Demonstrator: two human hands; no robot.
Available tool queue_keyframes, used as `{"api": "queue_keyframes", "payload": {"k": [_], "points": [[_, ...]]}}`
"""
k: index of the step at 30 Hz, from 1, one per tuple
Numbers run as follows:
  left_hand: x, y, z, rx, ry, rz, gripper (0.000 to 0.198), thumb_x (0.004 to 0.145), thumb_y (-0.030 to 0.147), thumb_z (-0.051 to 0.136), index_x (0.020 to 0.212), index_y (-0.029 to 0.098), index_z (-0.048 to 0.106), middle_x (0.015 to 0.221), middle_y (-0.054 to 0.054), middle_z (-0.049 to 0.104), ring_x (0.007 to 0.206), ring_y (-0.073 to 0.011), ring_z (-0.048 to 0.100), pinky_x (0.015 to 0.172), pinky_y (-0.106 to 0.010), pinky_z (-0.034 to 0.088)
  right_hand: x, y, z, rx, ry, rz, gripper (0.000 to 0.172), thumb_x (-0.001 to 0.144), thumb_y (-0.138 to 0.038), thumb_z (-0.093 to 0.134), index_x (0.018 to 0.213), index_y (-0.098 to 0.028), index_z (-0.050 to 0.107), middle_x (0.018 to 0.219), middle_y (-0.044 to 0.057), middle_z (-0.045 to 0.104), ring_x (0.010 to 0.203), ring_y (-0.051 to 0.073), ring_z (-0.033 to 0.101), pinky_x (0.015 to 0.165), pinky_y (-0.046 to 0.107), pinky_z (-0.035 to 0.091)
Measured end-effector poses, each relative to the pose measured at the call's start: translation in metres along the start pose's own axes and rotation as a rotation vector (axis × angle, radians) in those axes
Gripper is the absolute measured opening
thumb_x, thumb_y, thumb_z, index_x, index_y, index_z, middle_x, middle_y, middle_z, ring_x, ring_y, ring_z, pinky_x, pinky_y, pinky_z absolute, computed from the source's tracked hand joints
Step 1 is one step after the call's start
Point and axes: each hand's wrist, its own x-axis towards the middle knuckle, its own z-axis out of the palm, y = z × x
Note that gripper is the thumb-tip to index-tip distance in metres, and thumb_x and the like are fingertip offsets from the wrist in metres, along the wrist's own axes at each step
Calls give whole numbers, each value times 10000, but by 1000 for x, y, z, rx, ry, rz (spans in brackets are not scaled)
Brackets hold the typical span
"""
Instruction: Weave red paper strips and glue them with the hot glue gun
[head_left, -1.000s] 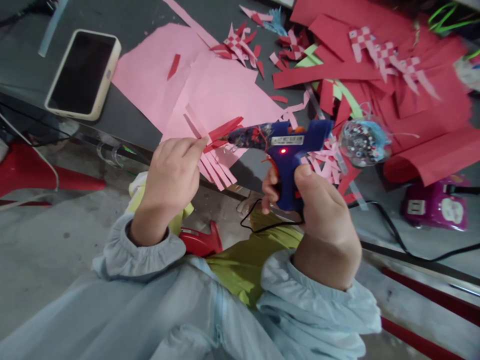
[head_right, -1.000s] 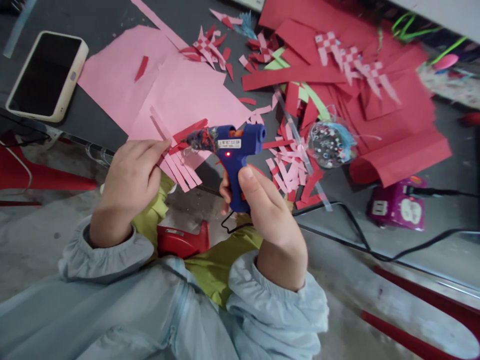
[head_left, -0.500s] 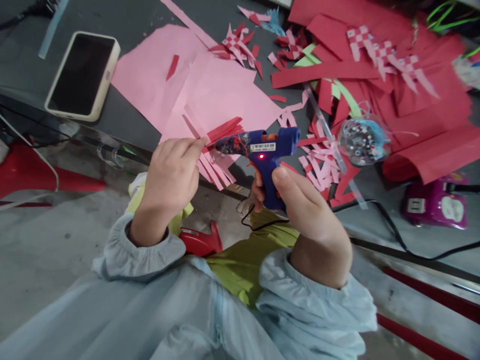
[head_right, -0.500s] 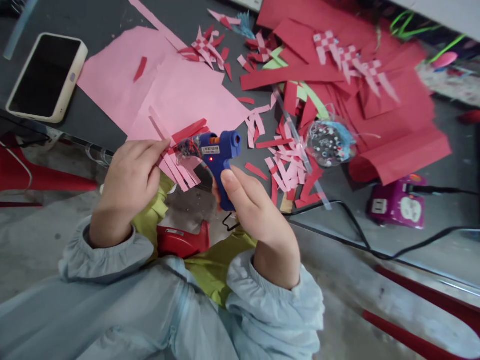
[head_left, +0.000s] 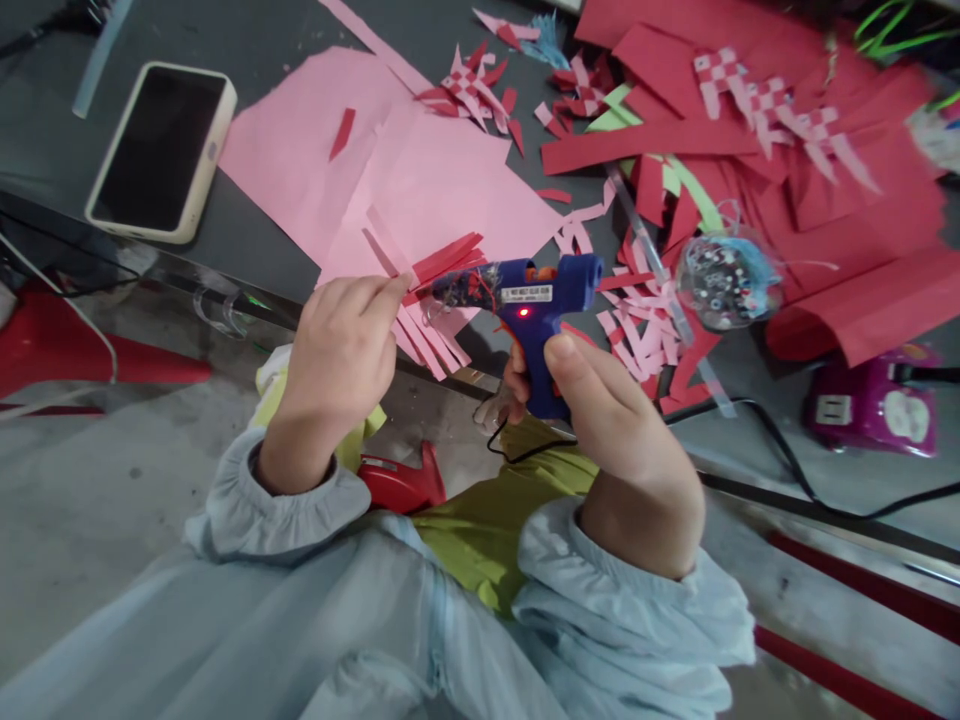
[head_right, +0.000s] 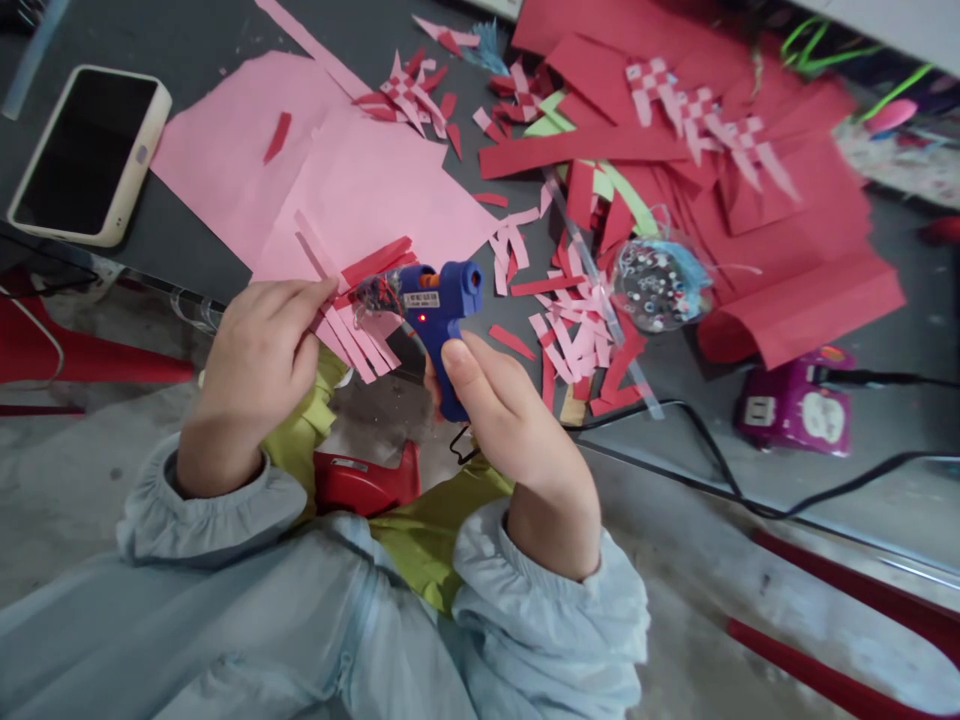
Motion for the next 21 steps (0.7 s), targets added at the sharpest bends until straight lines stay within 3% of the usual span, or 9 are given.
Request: {"api": "queue_keyframes", "payload": {"k": [5,8,12,16,21], "points": [[0,0,0,19,-5,10,454,916,122,395,1327,119,585,1195,-132,676,1117,-280,599,1007,-431,459,0,1,-1,15,10,3,400,965,-587,416,862,-237,581,711,-2,560,591,140,576,580,327,456],[0,-1,0,26,14,19,444,917,119,397,1314,151,594,1194,-112,679,1114,-273,602,996,-421,463,-1,0,-2,136,27,-6,384,949,-590,446,866,-251,605,706,2,550,569,142,565,538,325,464],[0,0,2,24,35,17,419,935,136,409,1307,160,600,1191,-108,681,1113,-274,604,988,-423,465,0,0,-1,182,180,-76,430,940,-628,414,955,-264,642,688,7,510,529,140,491,482,317,401],[1,2,4,19,53,-5,373,977,195,410,1276,131,623,1161,-128,691,1090,-281,603,972,-436,469,4,5,1,-54,255,-183,437,956,-629,371,982,-273,622,730,24,556,586,158,516,546,323,407],[2,5,3,-3,61,-38,373,1010,336,422,1239,134,637,1131,-123,702,1071,-276,603,963,-431,463,8,12,4,-594,368,-387,326,966,-513,444,1071,-242,590,878,83,649,758,223,595,686,365,457]]}}
